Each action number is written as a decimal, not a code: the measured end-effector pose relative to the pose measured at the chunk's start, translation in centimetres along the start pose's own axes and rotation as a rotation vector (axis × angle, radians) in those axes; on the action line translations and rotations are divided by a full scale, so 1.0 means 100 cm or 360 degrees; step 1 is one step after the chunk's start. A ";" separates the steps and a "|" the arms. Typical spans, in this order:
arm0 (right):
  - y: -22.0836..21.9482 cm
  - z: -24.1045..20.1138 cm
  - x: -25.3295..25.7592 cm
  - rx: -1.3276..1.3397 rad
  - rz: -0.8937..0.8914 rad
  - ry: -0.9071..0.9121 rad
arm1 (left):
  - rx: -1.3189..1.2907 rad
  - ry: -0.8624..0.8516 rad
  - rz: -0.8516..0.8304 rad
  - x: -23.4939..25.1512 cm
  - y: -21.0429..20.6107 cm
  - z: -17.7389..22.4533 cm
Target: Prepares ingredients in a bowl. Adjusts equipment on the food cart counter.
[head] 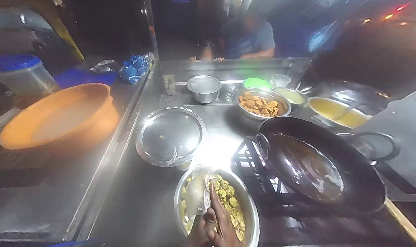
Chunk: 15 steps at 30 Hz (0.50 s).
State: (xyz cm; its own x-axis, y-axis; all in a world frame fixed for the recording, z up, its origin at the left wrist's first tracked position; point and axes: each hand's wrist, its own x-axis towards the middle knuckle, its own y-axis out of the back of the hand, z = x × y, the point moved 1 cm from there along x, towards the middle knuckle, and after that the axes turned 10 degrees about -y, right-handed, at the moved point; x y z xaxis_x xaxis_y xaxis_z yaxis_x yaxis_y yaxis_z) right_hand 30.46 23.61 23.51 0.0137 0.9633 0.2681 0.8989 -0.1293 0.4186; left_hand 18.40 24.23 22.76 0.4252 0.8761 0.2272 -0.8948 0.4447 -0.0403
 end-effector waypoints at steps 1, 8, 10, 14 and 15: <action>-0.001 -0.001 -0.001 0.0025 0.0023 0.0042 | 0.0065 0.0009 -0.0043 -0.001 0.001 0.003; 0.008 0.004 -0.002 0.0744 -0.0067 -0.0044 | -0.0140 0.0147 0.0278 -0.003 -0.009 0.023; 0.020 -0.001 0.000 0.0986 -0.0013 -0.0295 | -0.0245 0.0164 0.0770 0.001 -0.019 0.025; 0.053 -0.007 -0.002 0.1078 0.0030 -0.0704 | -0.0247 0.0097 0.1119 0.012 -0.006 0.013; 0.062 -0.008 -0.004 0.1047 -0.0008 -0.0744 | -0.0261 0.0095 0.1157 0.012 0.000 0.007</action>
State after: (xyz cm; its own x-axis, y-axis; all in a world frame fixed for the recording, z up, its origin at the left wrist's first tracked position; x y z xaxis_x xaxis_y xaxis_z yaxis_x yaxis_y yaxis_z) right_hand 35.72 22.27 26.68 0.0601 0.9811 -0.1841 0.9711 -0.1001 -0.2167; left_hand 18.82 25.16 23.67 -0.2548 0.9663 0.0351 -0.9232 -0.2323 -0.3060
